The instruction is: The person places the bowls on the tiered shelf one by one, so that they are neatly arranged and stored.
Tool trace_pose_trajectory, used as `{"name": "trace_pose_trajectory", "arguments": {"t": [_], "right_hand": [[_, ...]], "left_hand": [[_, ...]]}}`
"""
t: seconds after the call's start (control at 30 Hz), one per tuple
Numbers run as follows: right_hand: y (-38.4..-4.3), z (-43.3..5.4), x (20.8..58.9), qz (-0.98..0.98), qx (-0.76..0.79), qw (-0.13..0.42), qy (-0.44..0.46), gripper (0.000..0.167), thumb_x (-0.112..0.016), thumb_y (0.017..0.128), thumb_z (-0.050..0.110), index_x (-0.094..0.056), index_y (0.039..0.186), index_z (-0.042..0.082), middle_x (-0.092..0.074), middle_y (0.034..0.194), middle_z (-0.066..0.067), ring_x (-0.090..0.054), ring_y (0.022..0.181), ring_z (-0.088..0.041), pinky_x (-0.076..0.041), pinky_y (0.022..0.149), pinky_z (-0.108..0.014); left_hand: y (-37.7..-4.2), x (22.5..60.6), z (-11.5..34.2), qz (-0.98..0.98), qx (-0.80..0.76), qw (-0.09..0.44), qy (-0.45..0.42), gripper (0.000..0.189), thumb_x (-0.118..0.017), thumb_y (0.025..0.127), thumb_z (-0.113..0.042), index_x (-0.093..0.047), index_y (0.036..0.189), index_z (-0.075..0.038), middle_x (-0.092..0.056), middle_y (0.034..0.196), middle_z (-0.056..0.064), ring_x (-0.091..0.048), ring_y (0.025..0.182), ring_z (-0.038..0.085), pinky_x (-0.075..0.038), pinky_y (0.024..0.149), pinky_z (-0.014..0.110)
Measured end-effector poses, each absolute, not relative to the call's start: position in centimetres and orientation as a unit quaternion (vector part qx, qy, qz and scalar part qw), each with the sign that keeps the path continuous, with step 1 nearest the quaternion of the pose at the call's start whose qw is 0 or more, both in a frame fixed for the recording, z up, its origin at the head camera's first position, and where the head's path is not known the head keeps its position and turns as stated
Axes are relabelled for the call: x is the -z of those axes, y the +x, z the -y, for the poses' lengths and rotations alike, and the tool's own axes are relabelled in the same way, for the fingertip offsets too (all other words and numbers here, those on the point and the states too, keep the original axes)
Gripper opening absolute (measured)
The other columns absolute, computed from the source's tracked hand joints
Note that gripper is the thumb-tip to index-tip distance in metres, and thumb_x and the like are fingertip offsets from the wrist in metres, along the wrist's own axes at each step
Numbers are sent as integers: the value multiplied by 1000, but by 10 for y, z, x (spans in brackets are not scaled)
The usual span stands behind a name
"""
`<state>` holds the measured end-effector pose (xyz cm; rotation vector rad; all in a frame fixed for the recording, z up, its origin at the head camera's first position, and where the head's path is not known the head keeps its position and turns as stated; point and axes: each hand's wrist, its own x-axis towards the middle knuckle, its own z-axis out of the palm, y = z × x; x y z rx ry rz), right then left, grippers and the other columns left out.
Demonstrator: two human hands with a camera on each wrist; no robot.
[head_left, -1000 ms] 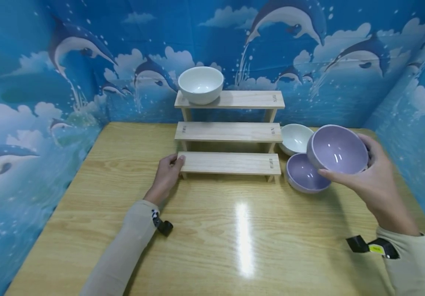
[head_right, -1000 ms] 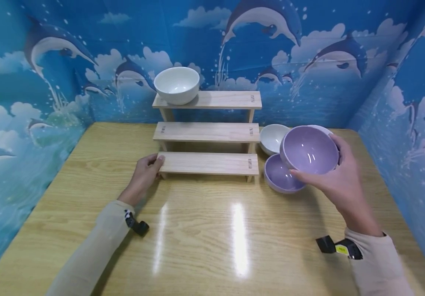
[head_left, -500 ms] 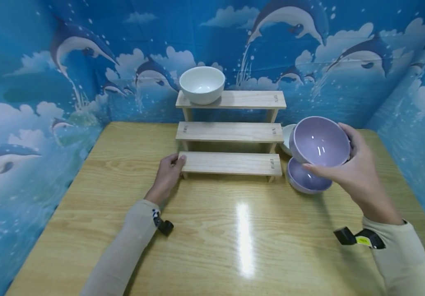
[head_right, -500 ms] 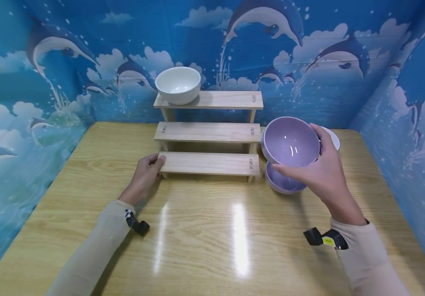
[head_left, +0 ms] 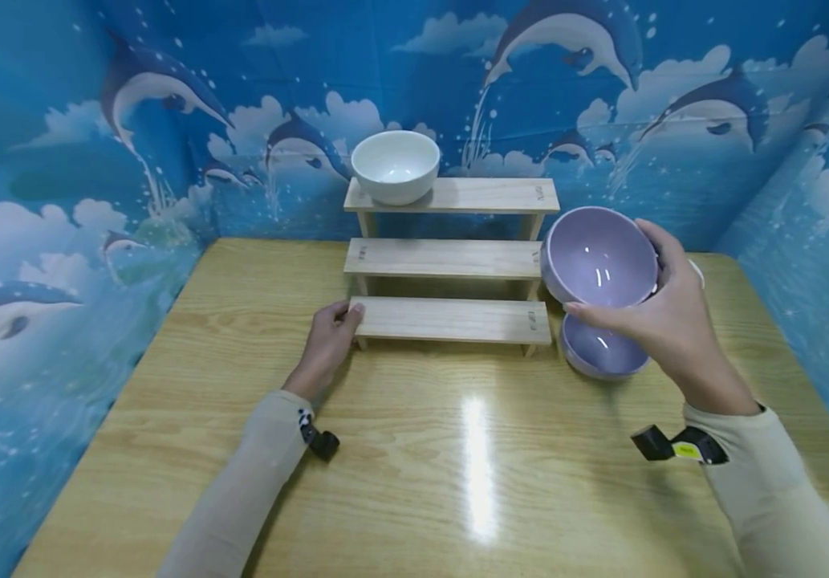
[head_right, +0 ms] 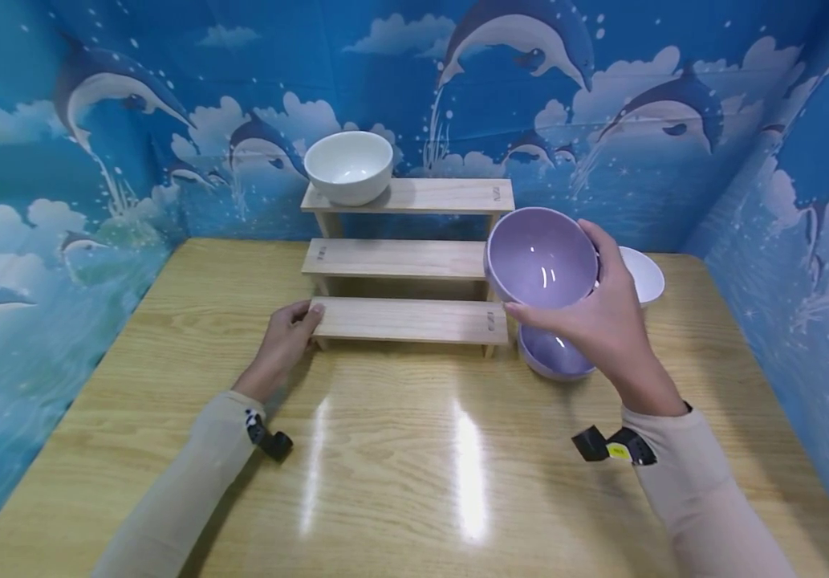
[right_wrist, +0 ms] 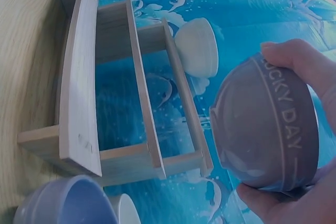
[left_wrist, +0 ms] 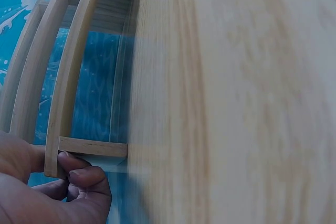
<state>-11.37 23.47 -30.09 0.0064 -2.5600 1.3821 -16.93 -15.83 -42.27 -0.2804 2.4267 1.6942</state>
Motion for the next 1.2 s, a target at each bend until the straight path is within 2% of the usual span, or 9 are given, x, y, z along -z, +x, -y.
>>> {"name": "trace_pose_trajectory", "arguments": {"t": [0.13,0.33,0.57,0.77,1.2], "right_hand": [[-118,-229,299,868,-482,116,13,114,-97,68,20,-28,158,31,-38,153,-4,-42,130,-27,-46,92,-53],[-127,-221,297,861,-491,125,32,112,-97,67,19,-31,156,31,-41,150,-2,-44,128,-24,-47,92,-46],[-139,-210,293,858,-493,135,48,113,-96,68,24,-28,158,30,-39,153,-3,-43,133,-28,-44,98,-57],[-152,-199,290,861,-487,138,49,113,-95,70,32,-26,159,27,-40,154,-3,-44,134,-27,-45,102,-56],[-182,-177,284,855,-499,134,36,118,-95,69,35,-22,161,25,-33,158,-3,-38,139,-25,-43,107,-50]], "left_hand": [[-169,423,158,-812,-569,88,-95,61,-47,108,-41,-36,156,-5,-51,135,14,-56,109,26,-50,94,39],[-169,423,159,-813,-569,88,-92,62,-47,108,-42,-36,156,-5,-51,136,14,-57,110,27,-50,96,40],[-169,423,158,-815,-566,84,-93,60,-47,108,-41,-38,155,-5,-52,131,14,-57,106,26,-50,91,39],[-169,423,158,-814,-568,82,-93,59,-48,108,-40,-39,154,-5,-52,131,14,-57,108,26,-51,93,39],[-169,424,160,-814,-569,82,-86,60,-48,107,-41,-40,154,-4,-53,129,14,-57,106,27,-50,92,39]]}}
